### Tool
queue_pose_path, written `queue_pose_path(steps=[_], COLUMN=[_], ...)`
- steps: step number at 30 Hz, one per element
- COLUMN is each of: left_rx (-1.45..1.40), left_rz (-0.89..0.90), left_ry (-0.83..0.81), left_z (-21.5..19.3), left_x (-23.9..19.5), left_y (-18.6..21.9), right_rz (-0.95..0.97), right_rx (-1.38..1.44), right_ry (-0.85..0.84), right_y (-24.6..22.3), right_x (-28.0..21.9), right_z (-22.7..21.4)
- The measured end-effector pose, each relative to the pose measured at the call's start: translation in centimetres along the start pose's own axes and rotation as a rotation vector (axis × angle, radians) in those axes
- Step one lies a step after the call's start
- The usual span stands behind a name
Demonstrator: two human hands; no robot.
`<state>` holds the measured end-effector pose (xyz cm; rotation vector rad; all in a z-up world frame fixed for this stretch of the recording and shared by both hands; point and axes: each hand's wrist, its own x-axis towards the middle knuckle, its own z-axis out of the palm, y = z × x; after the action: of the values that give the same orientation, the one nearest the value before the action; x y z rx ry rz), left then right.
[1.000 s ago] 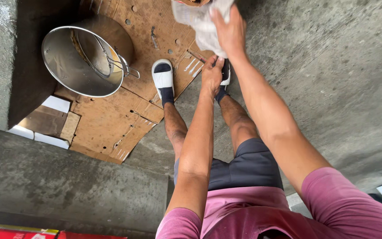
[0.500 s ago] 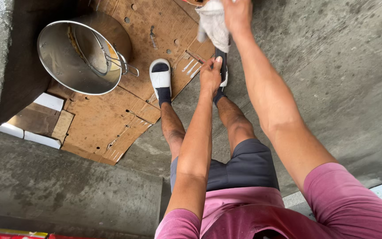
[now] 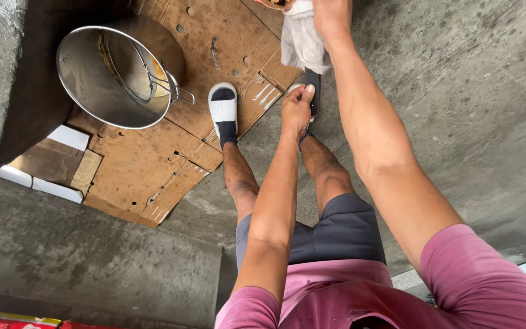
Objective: The person deep-fries small snack pieces in a large wok using a mesh strainer. They scoop the fried snacks from the oil into a cardboard box, wipe their hands on a cloth, and transfer a batch of finished snacks from a metal steamer into another box.
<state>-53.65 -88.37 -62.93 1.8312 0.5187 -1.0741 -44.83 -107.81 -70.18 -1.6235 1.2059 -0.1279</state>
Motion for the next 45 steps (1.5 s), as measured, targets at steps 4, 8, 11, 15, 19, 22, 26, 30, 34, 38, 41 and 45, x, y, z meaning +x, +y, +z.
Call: queue_pose_path(steps=[4,8,11,15,19,22,26,30,34,38,41,45], left_rx=[-0.078,-0.108,0.028,-0.037,-0.196,-0.322,-0.684,0.506,0.418,0.016,-0.295,-0.354], left_rz=[-0.014,0.033,0.083,-0.059,-0.088,-0.194,-0.228,0.524,0.312,0.082,-0.009,0.085], left_ry=[0.052,0.017,0.056,0.029,-0.051,0.004,-0.084,0.371,0.226,-0.043,-0.158,-0.143], left_z=[0.5,-0.3,-1.0,0.0,0.8,0.5,-0.6,0.2,2.1,3.8,4.3,4.4], left_x=[0.1,0.7,-0.2,-0.9,-2.4,-1.9,-2.4,-2.6,0.7,6.1,7.6,6.8], left_y=[-0.4,-1.5,-1.7,0.4,1.5,2.9,3.3,4.1,5.8,6.3,5.6,6.7], right_rz=[-0.030,0.124,0.231,-0.009,-0.062,0.050,0.244,0.278,0.299,0.271,0.252,0.284], right_rx=[-0.068,-0.016,-0.162,0.049,0.107,0.169,0.142,0.367,0.282,0.199,0.184,-0.019], right_ry=[-0.091,-0.224,-0.241,-0.026,-0.030,-0.186,-0.276,-0.314,-0.294,-0.299,-0.289,-0.271], right_y=[-1.2,-0.4,-0.1,-1.5,-2.3,-2.6,-1.1,-0.6,-1.0,-0.4,0.9,2.6], right_x=[-5.2,-14.5,-13.3,-3.0,-1.1,-6.3,-14.9,-18.2,-17.8,-17.7,-19.4,-24.7], right_z=[-2.6,-5.3,-4.4,-1.3,-1.4,-3.4,-6.6,-7.4,-7.8,-8.0,-8.5,-10.4])
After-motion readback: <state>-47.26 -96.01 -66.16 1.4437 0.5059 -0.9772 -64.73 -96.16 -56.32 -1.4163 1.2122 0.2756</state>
